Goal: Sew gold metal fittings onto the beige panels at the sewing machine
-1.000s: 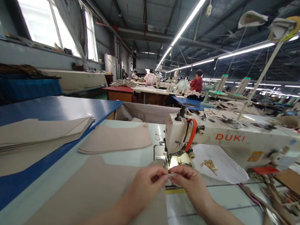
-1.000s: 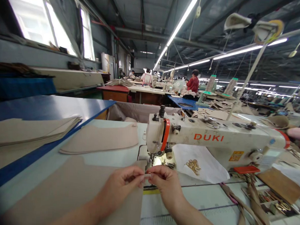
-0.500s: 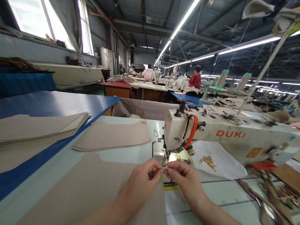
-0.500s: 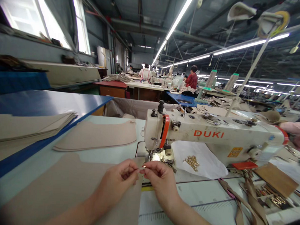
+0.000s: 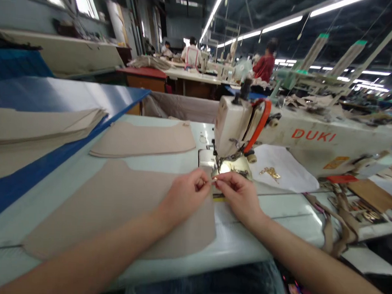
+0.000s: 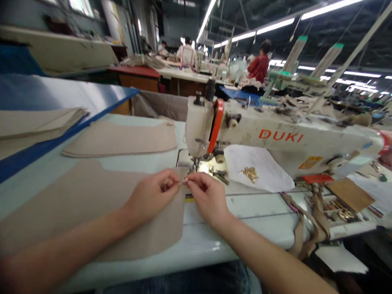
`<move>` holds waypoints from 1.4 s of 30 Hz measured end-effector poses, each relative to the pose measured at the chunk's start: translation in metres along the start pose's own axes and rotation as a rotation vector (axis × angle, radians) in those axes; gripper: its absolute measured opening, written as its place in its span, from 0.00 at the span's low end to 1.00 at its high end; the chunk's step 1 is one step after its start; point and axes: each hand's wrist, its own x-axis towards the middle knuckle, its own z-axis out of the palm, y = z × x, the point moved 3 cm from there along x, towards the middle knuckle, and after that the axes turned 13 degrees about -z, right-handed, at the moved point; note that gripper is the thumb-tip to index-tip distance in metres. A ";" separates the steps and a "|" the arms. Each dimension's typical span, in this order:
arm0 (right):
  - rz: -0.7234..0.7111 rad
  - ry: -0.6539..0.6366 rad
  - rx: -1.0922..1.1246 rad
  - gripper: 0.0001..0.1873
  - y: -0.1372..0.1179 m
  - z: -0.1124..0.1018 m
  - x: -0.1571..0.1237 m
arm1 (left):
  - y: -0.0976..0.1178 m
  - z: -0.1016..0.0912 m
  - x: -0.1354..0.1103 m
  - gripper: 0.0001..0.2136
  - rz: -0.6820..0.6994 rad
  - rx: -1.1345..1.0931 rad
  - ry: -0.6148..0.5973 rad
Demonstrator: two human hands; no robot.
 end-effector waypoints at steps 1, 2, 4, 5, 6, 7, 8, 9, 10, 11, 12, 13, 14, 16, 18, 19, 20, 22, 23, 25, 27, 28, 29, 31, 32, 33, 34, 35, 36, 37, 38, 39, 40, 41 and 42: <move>-0.011 -0.003 0.010 0.08 -0.001 -0.001 0.000 | 0.000 0.001 0.001 0.04 0.004 0.005 -0.005; -0.015 0.002 0.022 0.07 -0.001 -0.002 0.000 | 0.000 0.001 0.001 0.03 0.008 0.006 -0.009; -0.017 -0.001 0.047 0.07 -0.001 -0.003 0.000 | 0.000 0.002 0.002 0.03 0.011 -0.005 -0.018; -0.019 -0.005 0.048 0.07 -0.001 -0.003 0.000 | 0.000 0.003 0.002 0.03 0.012 -0.014 -0.022; -0.023 -0.011 0.041 0.07 -0.002 -0.003 0.000 | 0.000 0.003 0.002 0.03 0.011 -0.023 -0.025; -0.030 -0.015 0.027 0.07 -0.002 -0.003 0.000 | 0.000 0.003 0.001 0.03 0.007 -0.031 -0.029; -0.040 -0.018 0.009 0.07 -0.003 -0.003 0.000 | 0.001 0.003 0.000 0.03 0.002 -0.040 -0.033; -0.052 -0.018 -0.011 0.06 -0.003 -0.003 0.000 | 0.001 0.003 0.000 0.03 0.000 -0.048 -0.035; -0.065 -0.017 -0.030 0.06 -0.003 -0.003 -0.001 | 0.001 0.003 0.000 0.03 0.000 -0.055 -0.036; -0.077 -0.017 -0.047 0.06 -0.002 -0.003 -0.001 | 0.001 0.003 -0.001 0.04 0.004 -0.063 -0.038; -0.087 -0.019 -0.062 0.06 -0.001 -0.003 -0.001 | 0.001 0.003 -0.001 0.04 0.013 -0.071 -0.044; -0.096 -0.024 -0.075 0.05 0.000 -0.004 -0.002 | 0.001 0.004 -0.001 0.04 0.027 -0.078 -0.055; -0.105 -0.029 -0.089 0.05 0.001 -0.004 -0.002 | 0.001 0.005 -0.001 0.04 0.040 -0.083 -0.070; -0.118 -0.043 -0.134 0.04 0.004 -0.005 -0.002 | 0.001 0.006 -0.001 0.04 0.054 -0.088 -0.102; -0.134 -0.058 -0.202 0.04 0.005 -0.006 -0.002 | 0.001 0.008 -0.002 0.04 0.057 -0.097 -0.135; -0.145 -0.066 -0.231 0.04 0.005 -0.006 -0.002 | 0.001 0.008 -0.002 0.04 0.053 -0.107 -0.153; -0.157 -0.076 -0.251 0.04 0.004 -0.006 -0.002 | 0.001 0.008 -0.002 0.04 0.045 -0.123 -0.173; -0.173 -0.106 -0.251 0.05 0.001 -0.005 -0.003 | 0.002 0.008 -0.001 0.04 0.012 -0.171 -0.207; -0.173 -0.121 -0.239 0.06 -0.001 -0.005 -0.003 | 0.002 0.008 0.000 0.04 -0.011 -0.206 -0.218; -0.156 -0.129 -0.207 0.08 -0.005 -0.005 -0.004 | 0.002 0.007 0.002 0.03 -0.054 -0.292 -0.229; -0.126 -0.101 -0.171 0.08 -0.009 -0.008 -0.004 | 0.002 0.007 0.004 0.02 -0.077 -0.380 -0.241; -0.110 -0.076 -0.155 0.07 -0.010 -0.009 -0.003 | 0.002 0.007 0.005 0.02 -0.082 -0.415 -0.250; -0.092 -0.051 -0.137 0.06 -0.010 -0.011 -0.003 | 0.003 0.007 0.005 0.02 -0.084 -0.443 -0.263; -0.026 -0.043 -0.069 0.05 -0.008 -0.014 0.000 | 0.002 0.008 0.005 0.02 -0.081 -0.478 -0.311; 0.022 -0.061 -0.014 0.05 -0.006 -0.014 0.001 | 0.002 0.009 0.005 0.03 -0.078 -0.490 -0.338; 0.081 -0.092 0.057 0.06 -0.004 -0.014 0.003 | 0.002 0.009 0.004 0.03 -0.077 -0.502 -0.361; 0.144 -0.131 0.130 0.07 -0.003 -0.013 0.004 | 0.003 0.009 0.004 0.04 -0.081 -0.515 -0.379; 0.204 -0.169 0.197 0.08 -0.001 -0.012 0.006 | 0.003 0.008 0.004 0.05 -0.091 -0.530 -0.391; 0.254 -0.199 0.250 0.09 -0.001 -0.012 0.008 | 0.003 0.007 0.005 0.05 -0.106 -0.549 -0.398; 0.287 -0.217 0.288 0.10 -0.001 -0.012 0.009 | 0.003 0.006 0.005 0.06 -0.125 -0.570 -0.403; 0.308 -0.227 0.318 0.10 -0.001 -0.012 0.011 | 0.003 0.005 0.007 0.05 -0.145 -0.597 -0.408; 0.315 -0.228 0.346 0.10 -0.001 -0.012 0.012 | 0.003 0.003 0.008 0.03 -0.171 -0.634 -0.413; 0.316 -0.221 0.373 0.10 -0.001 -0.012 0.014 | 0.002 0.002 0.010 0.03 -0.202 -0.683 -0.414; 0.315 -0.208 0.400 0.10 -0.001 -0.012 0.014 | 0.001 0.001 0.011 0.06 -0.240 -0.738 -0.419; 0.315 -0.191 0.425 0.10 -0.001 -0.013 0.015 | 0.000 0.001 0.012 0.09 -0.283 -0.795 -0.432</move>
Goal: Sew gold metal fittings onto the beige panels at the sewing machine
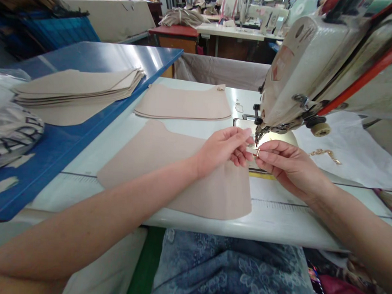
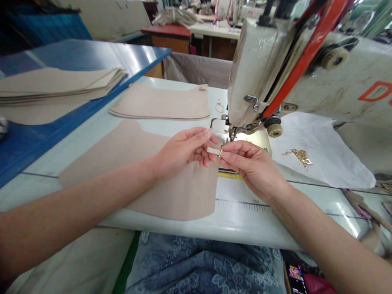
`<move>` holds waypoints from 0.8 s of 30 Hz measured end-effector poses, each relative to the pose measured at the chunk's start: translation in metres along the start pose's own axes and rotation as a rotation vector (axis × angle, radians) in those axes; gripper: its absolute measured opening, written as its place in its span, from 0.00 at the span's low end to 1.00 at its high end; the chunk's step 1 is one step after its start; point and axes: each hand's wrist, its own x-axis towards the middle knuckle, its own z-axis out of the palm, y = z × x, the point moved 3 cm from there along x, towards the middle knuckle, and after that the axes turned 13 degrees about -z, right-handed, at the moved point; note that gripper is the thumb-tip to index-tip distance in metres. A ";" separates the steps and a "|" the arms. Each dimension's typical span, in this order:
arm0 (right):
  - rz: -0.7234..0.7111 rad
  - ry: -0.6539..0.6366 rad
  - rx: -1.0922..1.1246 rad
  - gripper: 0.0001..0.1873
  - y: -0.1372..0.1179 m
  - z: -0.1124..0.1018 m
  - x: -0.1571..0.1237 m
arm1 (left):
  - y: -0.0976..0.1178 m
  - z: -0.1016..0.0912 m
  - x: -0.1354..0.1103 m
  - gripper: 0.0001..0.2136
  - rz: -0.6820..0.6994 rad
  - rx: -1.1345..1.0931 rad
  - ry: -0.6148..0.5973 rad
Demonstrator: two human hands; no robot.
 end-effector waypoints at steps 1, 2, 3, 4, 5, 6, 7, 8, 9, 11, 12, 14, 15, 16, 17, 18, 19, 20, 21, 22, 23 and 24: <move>-0.002 0.014 0.024 0.10 0.001 0.000 0.000 | -0.001 -0.001 0.001 0.11 -0.041 -0.056 -0.017; -0.003 0.028 0.044 0.09 0.002 0.000 0.000 | -0.002 -0.001 0.002 0.10 -0.082 -0.097 -0.041; -0.007 0.041 0.058 0.09 0.003 0.000 0.000 | -0.004 -0.001 0.002 0.06 -0.118 -0.118 -0.068; -0.010 0.051 0.067 0.09 0.004 0.000 0.000 | -0.005 0.000 0.002 0.03 -0.146 -0.124 -0.092; -0.014 0.057 0.072 0.09 0.005 0.001 -0.001 | -0.006 0.000 0.003 0.02 -0.161 -0.121 -0.105; -0.017 0.059 0.074 0.08 0.006 0.002 -0.001 | -0.007 0.001 0.003 0.04 -0.168 -0.115 -0.106; -0.020 0.058 0.078 0.08 0.006 0.004 -0.001 | -0.007 0.001 0.003 0.05 -0.173 -0.109 -0.101; -0.019 0.054 0.083 0.08 0.006 0.005 -0.001 | -0.007 0.001 0.003 0.04 -0.178 -0.104 -0.093; -0.015 0.048 0.087 0.08 0.006 0.006 -0.002 | -0.007 0.001 0.003 0.04 -0.189 -0.101 -0.090; -0.011 0.038 0.091 0.08 0.006 0.007 -0.002 | -0.006 0.001 0.003 0.03 -0.211 -0.095 -0.098; -0.013 0.032 0.087 0.08 0.006 0.006 -0.002 | -0.006 0.002 0.002 0.03 -0.217 -0.091 -0.104; -0.036 0.009 0.061 0.07 0.007 0.006 -0.002 | -0.005 0.002 0.002 0.03 -0.221 -0.074 -0.103; -0.054 -0.006 0.037 0.07 0.008 0.006 -0.003 | -0.005 0.002 0.001 0.03 -0.220 -0.059 -0.093; -0.072 -0.020 0.006 0.07 0.009 0.006 -0.003 | -0.004 0.002 0.001 0.04 -0.220 -0.036 -0.079; -0.089 -0.032 -0.028 0.07 0.009 0.006 -0.004 | -0.003 0.002 0.000 0.04 -0.220 -0.006 -0.064; -0.102 -0.037 -0.067 0.07 0.010 0.007 -0.004 | -0.003 0.002 0.000 0.04 -0.222 0.026 -0.050; -0.113 -0.040 -0.102 0.08 0.011 0.008 -0.004 | -0.002 0.001 -0.001 0.04 -0.222 0.057 -0.035; -0.126 -0.040 -0.131 0.08 0.011 0.009 -0.004 | -0.002 0.001 -0.001 0.04 -0.220 0.086 -0.017; -0.142 -0.046 -0.172 0.08 0.011 0.011 -0.005 | -0.002 0.000 -0.001 0.04 -0.217 0.115 0.002; -0.159 -0.051 -0.210 0.07 0.011 0.013 -0.005 | -0.002 -0.001 0.000 0.04 -0.210 0.143 0.026; -0.174 -0.054 -0.243 0.08 0.010 0.015 -0.005 | -0.003 -0.002 0.001 0.04 -0.196 0.177 0.056; -0.181 -0.061 -0.285 0.09 0.010 0.017 -0.005 | -0.003 -0.004 0.001 0.04 -0.173 0.221 0.092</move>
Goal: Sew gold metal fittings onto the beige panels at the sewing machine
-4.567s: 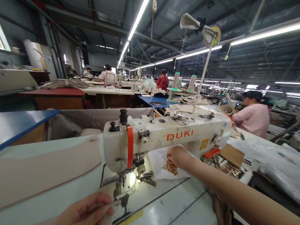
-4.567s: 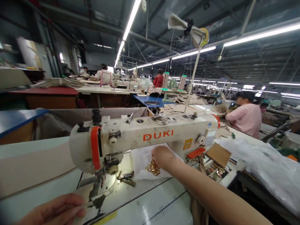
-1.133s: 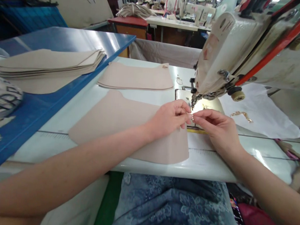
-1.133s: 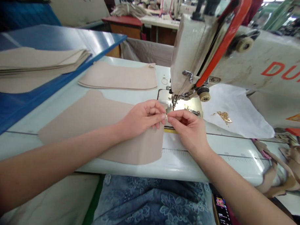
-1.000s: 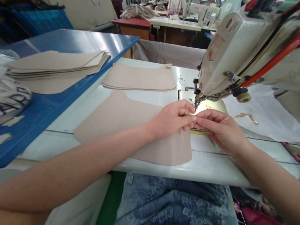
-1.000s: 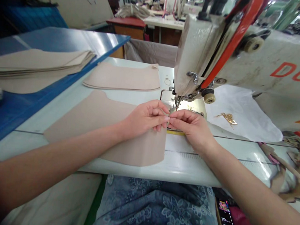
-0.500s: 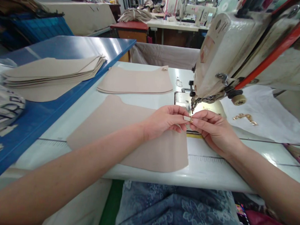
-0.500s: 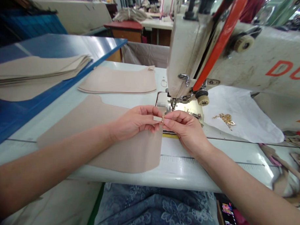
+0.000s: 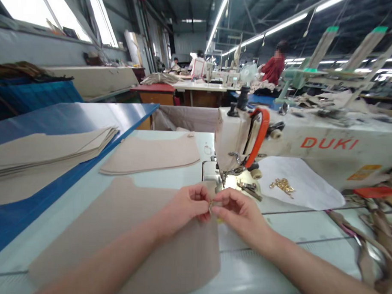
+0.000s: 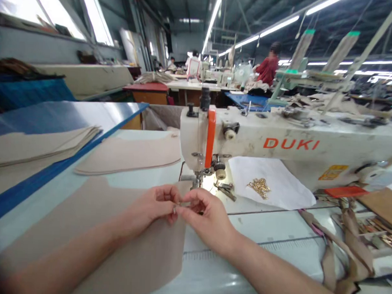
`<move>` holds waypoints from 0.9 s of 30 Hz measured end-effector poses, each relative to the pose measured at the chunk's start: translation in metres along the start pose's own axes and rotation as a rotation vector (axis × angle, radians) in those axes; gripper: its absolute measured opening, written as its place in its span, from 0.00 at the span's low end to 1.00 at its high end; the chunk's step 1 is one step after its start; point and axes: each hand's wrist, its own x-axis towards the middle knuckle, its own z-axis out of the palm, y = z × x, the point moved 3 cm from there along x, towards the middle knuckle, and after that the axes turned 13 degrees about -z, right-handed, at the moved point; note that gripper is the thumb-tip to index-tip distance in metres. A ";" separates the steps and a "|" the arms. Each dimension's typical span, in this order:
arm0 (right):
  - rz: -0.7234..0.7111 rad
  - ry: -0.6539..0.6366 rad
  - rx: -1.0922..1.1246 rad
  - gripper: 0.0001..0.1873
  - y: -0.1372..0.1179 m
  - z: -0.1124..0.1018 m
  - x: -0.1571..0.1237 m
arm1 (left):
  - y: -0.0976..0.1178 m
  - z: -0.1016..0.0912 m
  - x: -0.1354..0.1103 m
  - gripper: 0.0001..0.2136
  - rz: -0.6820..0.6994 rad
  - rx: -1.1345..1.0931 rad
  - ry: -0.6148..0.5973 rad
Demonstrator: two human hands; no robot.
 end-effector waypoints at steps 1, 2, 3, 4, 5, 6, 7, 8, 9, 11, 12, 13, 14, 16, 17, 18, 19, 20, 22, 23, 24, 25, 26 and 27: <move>-0.003 -0.004 -0.036 0.11 -0.001 0.002 0.000 | -0.001 -0.001 0.001 0.04 0.028 0.045 0.045; 0.006 -0.010 -0.074 0.14 -0.001 0.004 -0.001 | -0.002 -0.002 0.002 0.04 0.056 0.094 0.090; 0.015 -0.013 -0.111 0.15 -0.002 0.006 -0.002 | -0.004 -0.002 0.002 0.03 0.083 0.138 0.131; 0.021 -0.012 -0.139 0.16 -0.002 0.007 -0.002 | -0.005 -0.002 0.003 0.03 0.106 0.171 0.160; 0.023 -0.011 -0.158 0.16 -0.002 0.008 -0.003 | -0.006 -0.002 0.003 0.03 0.123 0.194 0.171; 0.013 -0.009 -0.172 0.16 -0.002 0.008 -0.003 | -0.007 -0.002 0.003 0.02 0.134 0.207 0.169; -0.012 -0.007 -0.188 0.16 -0.002 0.007 -0.003 | -0.008 -0.002 0.003 0.02 0.142 0.213 0.162; -0.051 -0.010 -0.208 0.15 -0.003 0.005 -0.002 | -0.009 -0.002 0.003 0.02 0.151 0.213 0.155; -0.101 -0.012 -0.227 0.14 -0.003 0.004 -0.002 | -0.009 -0.002 0.003 0.02 0.165 0.210 0.150; -0.200 -0.020 -0.241 0.10 -0.005 0.000 0.000 | -0.007 -0.002 0.001 0.02 0.202 0.204 0.161; -0.234 -0.024 -0.229 0.08 -0.006 -0.002 0.000 | -0.006 -0.002 0.000 0.03 0.224 0.197 0.168; -0.250 -0.026 -0.203 0.06 -0.006 -0.003 0.001 | -0.005 -0.002 -0.001 0.03 0.247 0.191 0.174; -0.249 -0.023 -0.170 0.06 -0.006 -0.004 0.001 | -0.003 -0.002 -0.002 0.03 0.270 0.185 0.181; -0.218 0.000 -0.097 0.06 -0.003 -0.004 0.002 | 0.000 -0.001 -0.006 0.04 0.306 0.174 0.200; -0.198 0.020 -0.058 0.06 -0.001 -0.004 0.002 | 0.001 -0.001 -0.007 0.04 0.316 0.164 0.213; -0.179 0.044 -0.018 0.07 0.001 -0.004 0.002 | 0.002 -0.001 -0.008 0.04 0.320 0.154 0.225; -0.162 0.069 0.021 0.08 0.003 -0.004 0.002 | 0.004 -0.001 -0.009 0.04 0.317 0.142 0.234; -0.148 0.090 0.052 0.09 0.004 -0.003 0.002 | 0.005 -0.002 -0.009 0.04 0.307 0.130 0.239; -0.130 0.121 0.088 0.10 0.007 -0.002 0.002 | 0.006 -0.002 -0.009 0.05 0.275 0.102 0.222; -0.124 0.131 0.093 0.11 0.007 -0.002 0.002 | 0.006 -0.002 -0.008 0.05 0.257 0.088 0.204; -0.117 0.140 0.090 0.11 0.008 -0.001 0.002 | 0.005 -0.002 -0.007 0.05 0.240 0.070 0.185; -0.110 0.149 0.084 0.11 0.008 -0.001 0.002 | 0.005 -0.002 -0.006 0.04 0.226 0.049 0.165; -0.102 0.158 0.080 0.11 0.008 -0.002 0.003 | 0.004 -0.002 -0.005 0.05 0.219 0.027 0.143; -0.092 0.165 0.080 0.10 0.008 -0.002 0.003 | 0.003 -0.002 -0.004 0.05 0.217 0.010 0.126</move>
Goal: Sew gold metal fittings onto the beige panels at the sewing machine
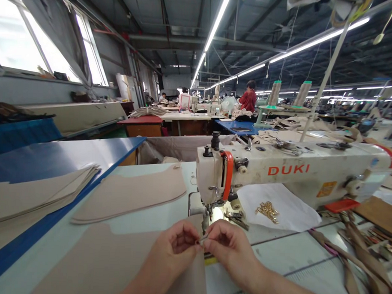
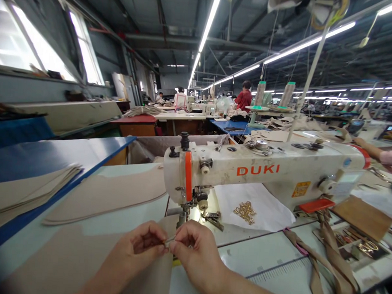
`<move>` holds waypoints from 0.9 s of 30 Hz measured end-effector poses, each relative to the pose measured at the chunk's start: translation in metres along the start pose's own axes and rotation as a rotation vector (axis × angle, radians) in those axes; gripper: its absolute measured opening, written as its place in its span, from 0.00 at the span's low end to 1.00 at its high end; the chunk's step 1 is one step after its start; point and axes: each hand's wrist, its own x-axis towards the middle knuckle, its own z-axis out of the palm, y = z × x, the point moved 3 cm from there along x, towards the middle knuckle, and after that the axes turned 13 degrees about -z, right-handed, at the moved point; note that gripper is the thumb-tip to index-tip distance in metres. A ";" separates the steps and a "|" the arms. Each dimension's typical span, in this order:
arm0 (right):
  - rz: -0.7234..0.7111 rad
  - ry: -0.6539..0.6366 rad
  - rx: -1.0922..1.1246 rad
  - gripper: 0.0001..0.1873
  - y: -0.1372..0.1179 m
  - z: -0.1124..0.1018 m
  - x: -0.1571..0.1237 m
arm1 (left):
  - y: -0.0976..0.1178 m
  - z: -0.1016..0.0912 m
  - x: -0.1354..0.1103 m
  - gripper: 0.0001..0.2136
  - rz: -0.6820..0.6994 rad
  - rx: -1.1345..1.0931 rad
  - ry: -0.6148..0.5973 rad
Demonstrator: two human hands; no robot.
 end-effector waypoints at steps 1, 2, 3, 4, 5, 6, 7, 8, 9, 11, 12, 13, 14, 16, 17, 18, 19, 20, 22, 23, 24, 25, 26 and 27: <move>0.010 0.005 0.005 0.10 0.000 0.000 0.000 | -0.001 0.000 0.000 0.06 0.002 -0.009 -0.008; 0.021 0.009 0.014 0.10 0.001 0.000 0.001 | -0.002 0.000 0.000 0.06 0.008 -0.005 -0.010; 0.031 0.009 0.025 0.11 0.001 0.000 0.001 | -0.002 0.001 -0.001 0.06 0.014 0.011 -0.008; 0.039 0.004 0.034 0.11 0.001 0.000 0.001 | -0.002 0.001 -0.002 0.05 0.021 0.038 0.002; 0.045 -0.003 0.037 0.12 0.001 0.000 0.001 | -0.002 0.001 -0.004 0.04 0.030 0.069 0.018; 0.047 -0.011 0.033 0.13 0.000 0.000 0.001 | -0.001 0.001 -0.005 0.04 0.042 0.100 0.033; 0.048 -0.020 0.024 0.13 0.000 0.000 0.001 | 0.000 0.001 -0.007 0.03 0.056 0.127 0.046; 0.050 -0.028 0.015 0.13 -0.001 0.000 0.001 | 0.001 0.001 -0.008 0.02 0.070 0.150 0.057; 0.056 -0.032 0.011 0.13 -0.002 0.000 0.001 | 0.002 0.002 -0.009 0.02 0.083 0.170 0.069; 0.073 -0.024 0.032 0.14 -0.003 -0.001 0.000 | 0.005 0.002 -0.011 0.01 0.100 0.198 0.086; 0.085 -0.015 0.058 0.14 -0.003 -0.002 0.000 | 0.005 0.002 -0.012 0.01 0.106 0.207 0.093; 0.096 -0.010 0.085 0.15 -0.002 -0.002 0.000 | 0.006 0.002 -0.012 0.01 0.113 0.215 0.099; 0.105 -0.013 0.104 0.15 -0.002 -0.003 0.000 | 0.007 0.002 -0.013 0.01 0.119 0.222 0.104; 0.121 -0.040 0.112 0.14 0.000 -0.003 -0.001 | 0.008 0.002 -0.013 0.01 0.125 0.228 0.109; 0.131 -0.055 0.106 0.14 0.001 -0.003 -0.001 | 0.008 0.002 -0.013 0.01 0.122 0.226 0.109; 0.141 -0.065 0.098 0.14 0.002 -0.004 -0.001 | 0.007 0.001 -0.013 0.01 0.115 0.217 0.105; 0.149 -0.066 0.093 0.15 0.003 -0.004 -0.001 | 0.006 0.001 -0.011 0.01 0.104 0.200 0.099; 0.155 -0.063 0.091 0.15 0.003 -0.004 -0.001 | 0.004 0.000 -0.010 0.02 0.092 0.173 0.089; 0.161 -0.062 0.086 0.16 0.003 -0.005 -0.001 | -0.001 -0.001 -0.006 0.05 0.056 0.121 0.050; 0.163 -0.064 0.083 0.16 0.003 -0.004 -0.001 | -0.003 -0.001 -0.004 0.06 0.035 0.113 0.023; 0.166 -0.065 0.079 0.16 0.002 -0.004 0.000 | -0.005 -0.001 -0.002 0.07 0.014 0.124 -0.005; 0.169 -0.066 0.077 0.17 0.002 -0.004 0.000 | -0.007 -0.001 -0.001 0.07 -0.005 0.150 -0.025; 0.170 -0.067 0.077 0.17 0.002 -0.004 0.000 | -0.008 -0.001 -0.001 0.08 -0.021 0.184 -0.036; 0.170 -0.069 0.079 0.17 0.002 -0.004 0.001 | -0.008 -0.001 -0.001 0.08 -0.029 0.217 -0.039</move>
